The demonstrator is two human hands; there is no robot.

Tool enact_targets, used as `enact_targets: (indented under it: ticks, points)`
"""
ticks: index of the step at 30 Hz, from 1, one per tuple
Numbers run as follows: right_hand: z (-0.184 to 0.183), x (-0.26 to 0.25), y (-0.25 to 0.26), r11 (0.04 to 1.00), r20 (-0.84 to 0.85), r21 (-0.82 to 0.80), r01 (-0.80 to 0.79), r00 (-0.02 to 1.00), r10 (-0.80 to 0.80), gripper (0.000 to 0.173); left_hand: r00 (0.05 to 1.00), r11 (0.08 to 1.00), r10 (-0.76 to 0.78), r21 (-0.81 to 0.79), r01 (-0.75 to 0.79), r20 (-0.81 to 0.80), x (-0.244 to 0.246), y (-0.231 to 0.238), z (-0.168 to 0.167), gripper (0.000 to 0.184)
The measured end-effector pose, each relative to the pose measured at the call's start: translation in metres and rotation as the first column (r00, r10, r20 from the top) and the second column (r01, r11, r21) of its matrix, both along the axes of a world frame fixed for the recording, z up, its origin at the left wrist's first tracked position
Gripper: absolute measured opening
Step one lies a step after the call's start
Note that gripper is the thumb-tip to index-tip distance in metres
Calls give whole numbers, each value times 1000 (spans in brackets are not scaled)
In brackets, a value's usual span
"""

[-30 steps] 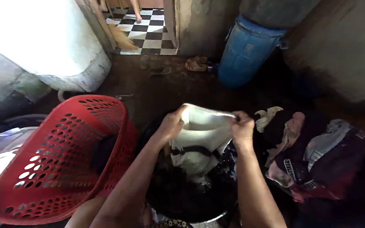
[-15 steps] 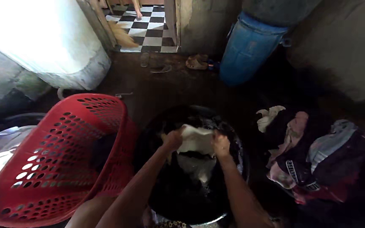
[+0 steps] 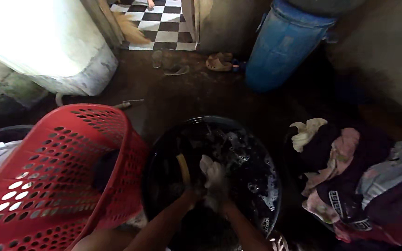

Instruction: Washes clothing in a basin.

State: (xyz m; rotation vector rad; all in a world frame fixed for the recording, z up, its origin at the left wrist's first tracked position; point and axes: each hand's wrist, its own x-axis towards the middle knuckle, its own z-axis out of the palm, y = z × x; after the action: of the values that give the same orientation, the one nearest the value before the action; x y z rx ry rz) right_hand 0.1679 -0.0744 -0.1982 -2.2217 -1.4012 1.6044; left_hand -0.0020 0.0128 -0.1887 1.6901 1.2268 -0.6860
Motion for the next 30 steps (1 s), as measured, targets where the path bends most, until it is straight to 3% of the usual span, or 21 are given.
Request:
enact_targets:
  ticks: [1,3,5,6,8,9,12,15,18,20,23,25,27,28,29,30]
  points:
    - [1,0,-1,994,15,-91,-63,998,64,59,1000,1000,-21,-13,21,10,-1,-2,-4,42]
    - [-5,5,-3,970,13,-215,-113,993,119,54,956,957,-287,-49,285,-61,4,-1,2,40]
    - [-12,13,0,977,-40,-214,-6,999,-3,47,899,904,-426,-63,422,-103,14,5,13,40]
    - [-20,19,4,983,-67,-175,50,996,-63,46,904,908,-419,-42,417,-78,17,10,19,40]
    - [-15,32,20,989,-16,-91,113,993,-115,45,951,951,-308,17,307,40,20,21,36,40]
    - [0,38,30,993,37,-48,110,993,-109,43,974,983,-184,26,182,136,20,28,47,39]
    - [51,59,54,937,-38,160,311,950,-309,40,895,988,120,37,-150,429,29,51,98,33]
    - [110,70,66,653,-320,443,614,789,-525,32,753,947,109,161,-277,649,28,75,153,26]
    - [182,68,71,385,-469,618,685,715,-518,16,566,842,24,289,-456,824,18,75,202,24]
    - [220,64,66,200,-537,727,657,725,-432,11,387,724,-132,356,-591,913,15,72,222,22]
    - [252,56,58,-120,-488,872,474,833,-261,16,99,588,-395,334,-737,913,16,64,249,20]
    - [261,51,59,-304,-405,893,332,886,-223,21,15,534,-502,324,-781,865,17,59,264,21]
    - [249,53,69,-385,-335,896,218,904,-266,33,29,483,-557,352,-802,830,20,60,263,24]
    - [236,56,75,-362,-304,914,181,898,-318,37,58,479,-545,368,-797,837,22,63,256,25]
    - [221,58,78,-283,-266,945,161,883,-386,39,113,499,-495,388,-775,861,23,66,245,25]
    - [205,59,79,-132,-216,976,174,862,-459,38,199,547,-399,406,-732,895,22,68,231,26]
